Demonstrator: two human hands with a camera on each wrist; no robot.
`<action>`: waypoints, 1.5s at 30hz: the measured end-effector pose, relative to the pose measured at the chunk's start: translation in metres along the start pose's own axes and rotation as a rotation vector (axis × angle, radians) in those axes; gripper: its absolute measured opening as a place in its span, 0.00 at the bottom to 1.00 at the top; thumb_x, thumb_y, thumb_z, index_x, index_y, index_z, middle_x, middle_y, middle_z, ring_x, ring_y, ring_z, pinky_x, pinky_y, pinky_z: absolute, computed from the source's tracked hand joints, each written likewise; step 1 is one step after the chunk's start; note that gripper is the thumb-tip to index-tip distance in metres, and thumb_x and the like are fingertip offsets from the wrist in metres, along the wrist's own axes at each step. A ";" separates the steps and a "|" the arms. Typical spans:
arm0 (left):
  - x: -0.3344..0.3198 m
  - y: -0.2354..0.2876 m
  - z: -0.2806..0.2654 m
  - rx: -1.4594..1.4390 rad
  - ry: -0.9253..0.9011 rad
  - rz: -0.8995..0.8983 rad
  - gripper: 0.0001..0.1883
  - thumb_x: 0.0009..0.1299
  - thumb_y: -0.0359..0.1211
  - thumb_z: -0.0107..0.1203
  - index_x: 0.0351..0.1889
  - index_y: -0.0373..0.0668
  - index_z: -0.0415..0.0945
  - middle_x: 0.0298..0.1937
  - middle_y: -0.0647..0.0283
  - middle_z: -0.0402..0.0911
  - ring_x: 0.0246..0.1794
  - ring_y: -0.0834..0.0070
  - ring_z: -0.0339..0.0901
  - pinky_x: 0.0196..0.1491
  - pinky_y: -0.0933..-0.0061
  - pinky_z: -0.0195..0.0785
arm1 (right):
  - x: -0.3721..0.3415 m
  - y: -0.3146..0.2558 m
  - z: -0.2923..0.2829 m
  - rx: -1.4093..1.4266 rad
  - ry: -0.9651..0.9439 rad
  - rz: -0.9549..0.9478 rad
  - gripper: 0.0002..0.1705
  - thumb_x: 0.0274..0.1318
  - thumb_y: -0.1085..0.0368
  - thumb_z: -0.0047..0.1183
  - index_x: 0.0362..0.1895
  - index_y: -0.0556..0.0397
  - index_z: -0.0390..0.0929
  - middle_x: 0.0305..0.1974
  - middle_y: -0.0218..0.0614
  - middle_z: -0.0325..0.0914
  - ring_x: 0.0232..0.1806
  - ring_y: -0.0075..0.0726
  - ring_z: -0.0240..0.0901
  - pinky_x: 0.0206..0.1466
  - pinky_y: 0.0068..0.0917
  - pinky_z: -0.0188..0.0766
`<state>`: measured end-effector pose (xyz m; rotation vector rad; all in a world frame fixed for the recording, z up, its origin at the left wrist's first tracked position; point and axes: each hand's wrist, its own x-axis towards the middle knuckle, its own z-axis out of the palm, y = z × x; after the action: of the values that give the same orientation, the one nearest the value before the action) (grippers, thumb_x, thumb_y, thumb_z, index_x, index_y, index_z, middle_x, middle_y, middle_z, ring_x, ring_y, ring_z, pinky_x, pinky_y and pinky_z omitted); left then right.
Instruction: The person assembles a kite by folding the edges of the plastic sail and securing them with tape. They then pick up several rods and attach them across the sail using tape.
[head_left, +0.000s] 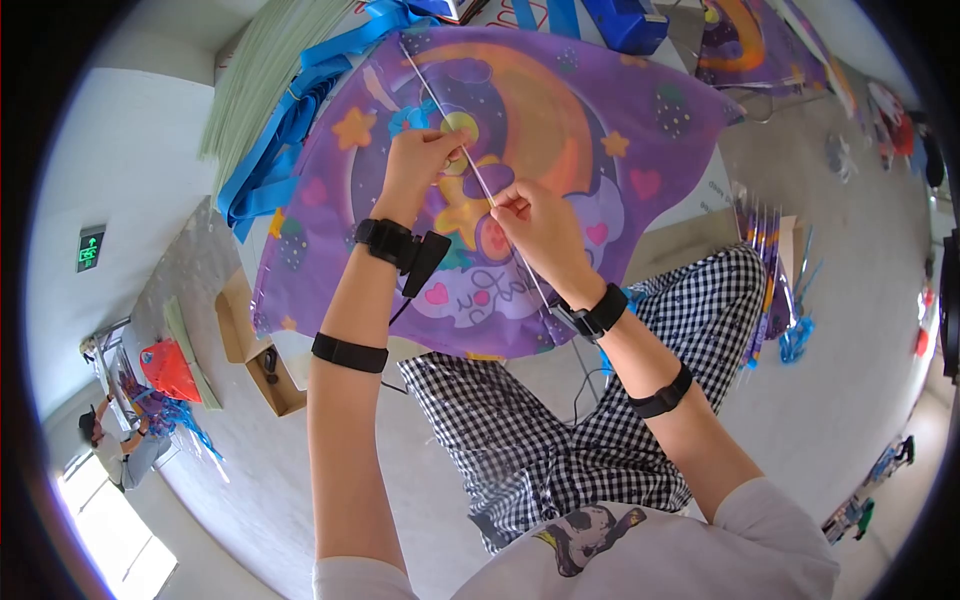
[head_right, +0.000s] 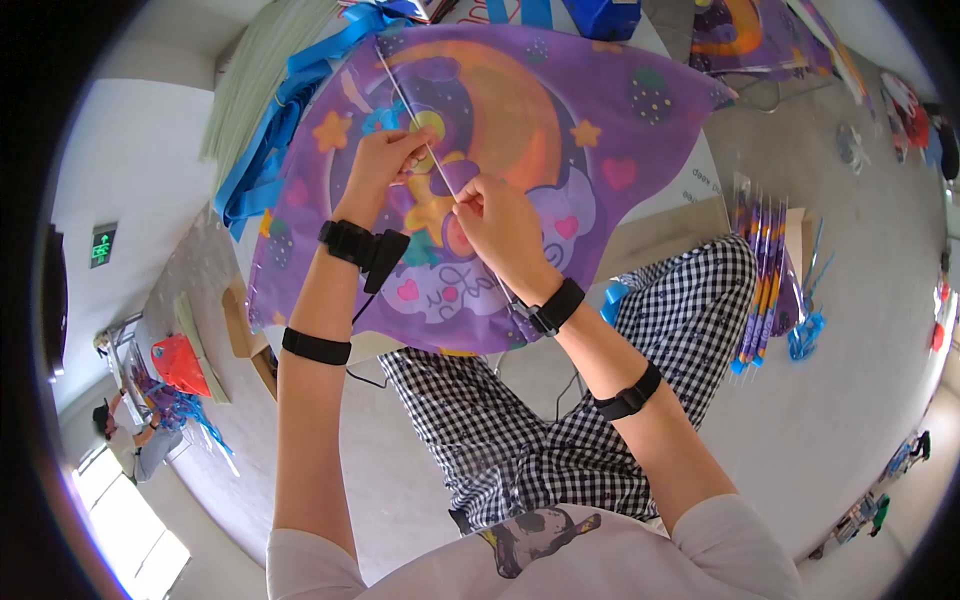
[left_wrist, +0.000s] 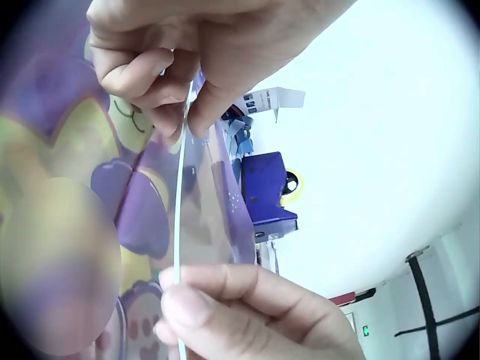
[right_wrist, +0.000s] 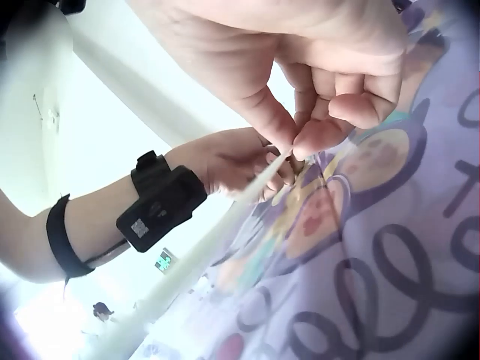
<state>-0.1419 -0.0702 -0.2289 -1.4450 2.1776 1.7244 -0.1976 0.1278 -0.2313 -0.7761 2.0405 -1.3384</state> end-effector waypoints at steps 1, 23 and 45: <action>0.000 0.005 -0.003 0.103 0.019 -0.003 0.14 0.66 0.41 0.64 0.31 0.37 0.82 0.25 0.70 0.75 0.22 0.84 0.68 0.22 0.80 0.56 | 0.001 0.002 0.001 -0.017 0.001 0.009 0.06 0.54 0.66 0.56 0.35 0.55 0.78 0.32 0.39 0.81 0.34 0.43 0.79 0.37 0.36 0.72; 0.035 -0.020 -0.005 0.800 0.433 0.736 0.27 0.70 0.40 0.54 0.66 0.41 0.68 0.71 0.62 0.66 0.66 0.59 0.63 0.67 0.57 0.56 | 0.002 0.001 0.011 -0.299 0.070 -0.077 0.06 0.51 0.66 0.58 0.33 0.49 0.74 0.30 0.35 0.78 0.32 0.44 0.78 0.32 0.39 0.70; 0.043 -0.019 -0.008 0.793 0.480 0.723 0.28 0.71 0.44 0.53 0.68 0.44 0.66 0.70 0.64 0.67 0.61 0.59 0.66 0.64 0.57 0.60 | 0.019 -0.004 0.021 -0.390 0.078 -0.107 0.02 0.52 0.67 0.55 0.30 0.50 0.76 0.28 0.37 0.79 0.31 0.48 0.76 0.33 0.43 0.70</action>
<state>-0.1498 -0.1032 -0.2624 -0.9518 3.3295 0.3375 -0.1945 0.1003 -0.2373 -1.0261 2.3893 -1.0495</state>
